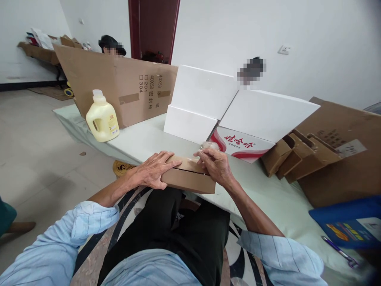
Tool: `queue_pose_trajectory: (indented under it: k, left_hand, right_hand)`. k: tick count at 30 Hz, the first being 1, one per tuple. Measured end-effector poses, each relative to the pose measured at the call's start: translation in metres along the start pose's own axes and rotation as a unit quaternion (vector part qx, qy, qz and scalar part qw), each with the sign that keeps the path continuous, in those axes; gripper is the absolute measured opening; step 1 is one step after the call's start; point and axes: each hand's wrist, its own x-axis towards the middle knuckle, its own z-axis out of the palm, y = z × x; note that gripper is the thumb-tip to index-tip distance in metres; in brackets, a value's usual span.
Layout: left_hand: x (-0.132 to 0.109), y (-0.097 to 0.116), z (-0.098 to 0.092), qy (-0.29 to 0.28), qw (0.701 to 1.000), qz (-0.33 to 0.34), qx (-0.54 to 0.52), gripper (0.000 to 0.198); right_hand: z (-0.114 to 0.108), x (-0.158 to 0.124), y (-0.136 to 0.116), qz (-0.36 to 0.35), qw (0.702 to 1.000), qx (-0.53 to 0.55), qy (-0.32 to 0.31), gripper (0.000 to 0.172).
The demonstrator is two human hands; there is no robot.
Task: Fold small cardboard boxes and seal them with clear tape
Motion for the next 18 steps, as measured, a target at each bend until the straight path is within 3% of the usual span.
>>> queue_pose_trajectory:
  k: [5,9,14,18]
  left_hand:
    - [0.002,-0.003,-0.002,-0.003,1.0,0.005,-0.008,0.095]
    - [0.004,-0.01,-0.003,0.009,0.999,0.024,-0.021,0.095]
    - [0.006,-0.021,-0.008,0.016,0.999,0.018,-0.032,0.097]
    - [0.009,-0.029,-0.012,0.02,0.999,0.007,-0.035,0.096]
  right_hand:
    - [-0.012,0.012,0.006,0.014,0.997,0.048,0.064,0.049]
    - [-0.039,0.022,0.028,0.012,0.99,0.034,0.137,0.051]
    - [-0.078,0.013,0.084,0.035,0.975,-0.046,0.213,0.051]
    - [-0.092,0.0,0.141,0.074,0.963,-0.151,0.209,0.051]
